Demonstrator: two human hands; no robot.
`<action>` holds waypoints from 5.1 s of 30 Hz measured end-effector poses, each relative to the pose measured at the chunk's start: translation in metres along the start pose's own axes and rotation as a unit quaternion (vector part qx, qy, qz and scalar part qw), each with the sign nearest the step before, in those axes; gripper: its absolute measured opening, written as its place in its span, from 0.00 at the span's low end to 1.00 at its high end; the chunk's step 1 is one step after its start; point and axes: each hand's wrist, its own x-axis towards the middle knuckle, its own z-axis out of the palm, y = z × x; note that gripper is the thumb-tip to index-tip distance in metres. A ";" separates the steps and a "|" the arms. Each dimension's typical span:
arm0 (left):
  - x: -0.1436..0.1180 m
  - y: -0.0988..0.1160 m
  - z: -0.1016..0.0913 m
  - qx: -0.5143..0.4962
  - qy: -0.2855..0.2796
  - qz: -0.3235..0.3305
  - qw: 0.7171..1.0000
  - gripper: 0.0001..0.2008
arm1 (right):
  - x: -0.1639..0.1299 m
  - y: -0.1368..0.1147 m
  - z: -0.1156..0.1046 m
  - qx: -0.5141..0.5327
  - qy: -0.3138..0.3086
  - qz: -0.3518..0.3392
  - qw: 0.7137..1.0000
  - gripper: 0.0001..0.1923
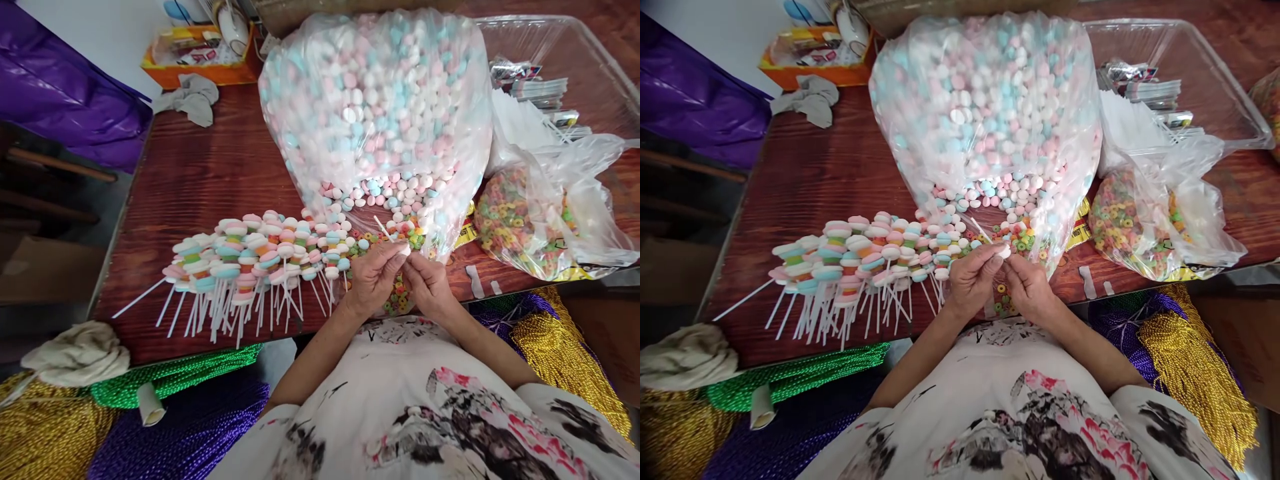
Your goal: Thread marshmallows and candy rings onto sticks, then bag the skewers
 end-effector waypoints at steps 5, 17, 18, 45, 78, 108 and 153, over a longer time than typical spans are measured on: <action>-0.015 -0.002 -0.010 0.048 -0.085 -0.086 0.992 0.14 | -0.003 0.013 -0.039 -0.044 0.027 0.042 0.998 0.14; -0.017 -0.021 -0.004 0.387 -0.253 -0.100 0.881 0.11 | -0.029 0.035 -0.033 -0.079 0.008 0.026 0.997 0.13; -0.015 -0.020 -0.007 0.399 -0.245 -0.100 0.878 0.11 | -0.028 0.037 -0.033 -0.099 0.009 0.011 0.995 0.13; -0.053 0.019 -0.054 0.169 -0.344 0.023 0.923 0.09 | -0.025 -0.008 -0.062 -0.092 -0.318 0.035 0.943 0.13; -0.022 0.000 -0.047 -0.339 0.087 -0.450 0.821 0.18 | -0.037 0.030 -0.031 -0.089 -0.113 -0.028 0.989 0.15; -0.041 0.008 -0.032 -0.293 -0.028 -0.433 0.852 0.12 | -0.036 0.024 -0.023 -0.231 -0.154 -0.090 0.957 0.16; -0.002 -0.002 -0.039 -0.134 0.003 -0.242 0.961 0.08 | -0.028 0.020 -0.053 -0.428 -0.070 -0.201 0.878 0.17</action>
